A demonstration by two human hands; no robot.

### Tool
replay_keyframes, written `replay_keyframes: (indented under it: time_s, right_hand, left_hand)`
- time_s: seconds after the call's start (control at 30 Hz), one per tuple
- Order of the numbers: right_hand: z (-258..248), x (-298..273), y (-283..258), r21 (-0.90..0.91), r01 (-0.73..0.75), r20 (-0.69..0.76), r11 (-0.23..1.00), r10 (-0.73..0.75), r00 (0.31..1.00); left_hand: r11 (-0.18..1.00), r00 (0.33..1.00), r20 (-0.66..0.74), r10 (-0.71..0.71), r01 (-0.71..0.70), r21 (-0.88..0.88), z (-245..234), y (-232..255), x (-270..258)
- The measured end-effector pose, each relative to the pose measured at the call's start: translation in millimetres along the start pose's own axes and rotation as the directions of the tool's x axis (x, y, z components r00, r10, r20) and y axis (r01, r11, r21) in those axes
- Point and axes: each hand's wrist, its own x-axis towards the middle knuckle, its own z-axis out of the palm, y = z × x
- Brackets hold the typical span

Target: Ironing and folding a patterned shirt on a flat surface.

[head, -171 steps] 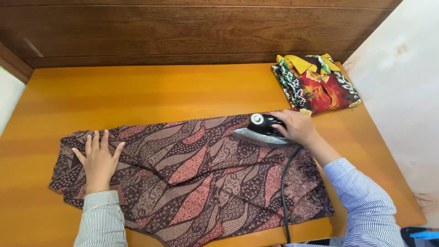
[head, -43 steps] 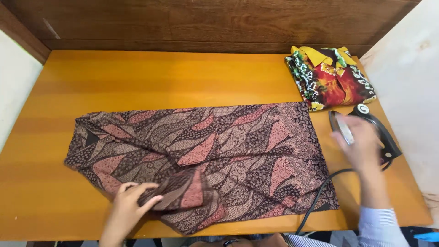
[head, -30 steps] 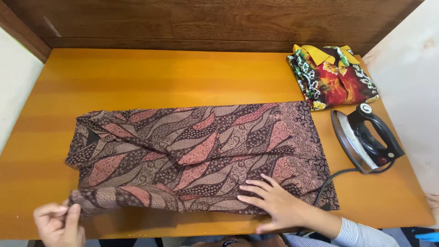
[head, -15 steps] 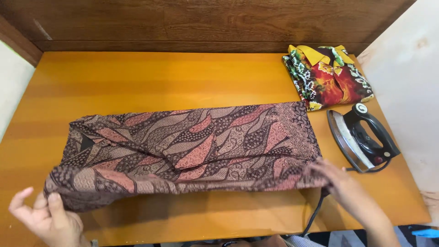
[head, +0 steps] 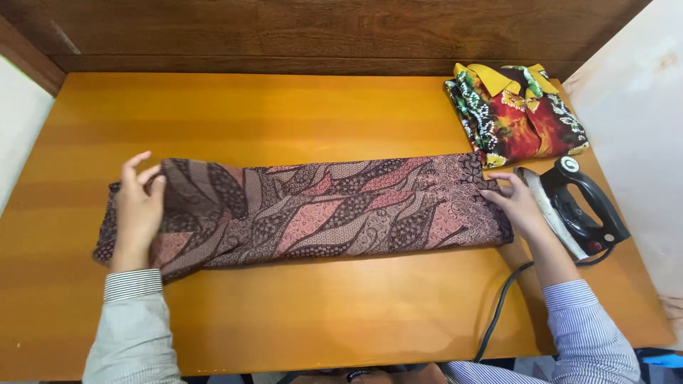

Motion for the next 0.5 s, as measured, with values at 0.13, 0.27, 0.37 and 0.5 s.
replay_keyframes:
  time_s: [0.13,0.27,0.37,0.5]
  right_hand:
    - [-10,9,37,-0.176,0.022,-0.022,0.984,-0.026,0.999]
    - [-22,6,69,-0.205,0.126,0.099,0.971,-0.107,0.989]
    - [-22,1,82,-0.078,0.300,-0.003,0.951,-0.302,0.953]
    - [-15,-9,77,0.039,0.173,-0.029,0.984,-0.172,0.985]
  left_hand:
    - [0.958,0.941,0.220,-0.257,0.217,0.187,-10,33,-29]
    - [0.847,0.969,0.174,-0.174,0.058,0.528,-19,-31,-72]
    - [0.765,0.976,0.109,-0.186,0.074,0.639,-31,-68,-101]
    - [0.699,0.788,0.170,-0.592,0.397,0.595,-51,-53,-112]
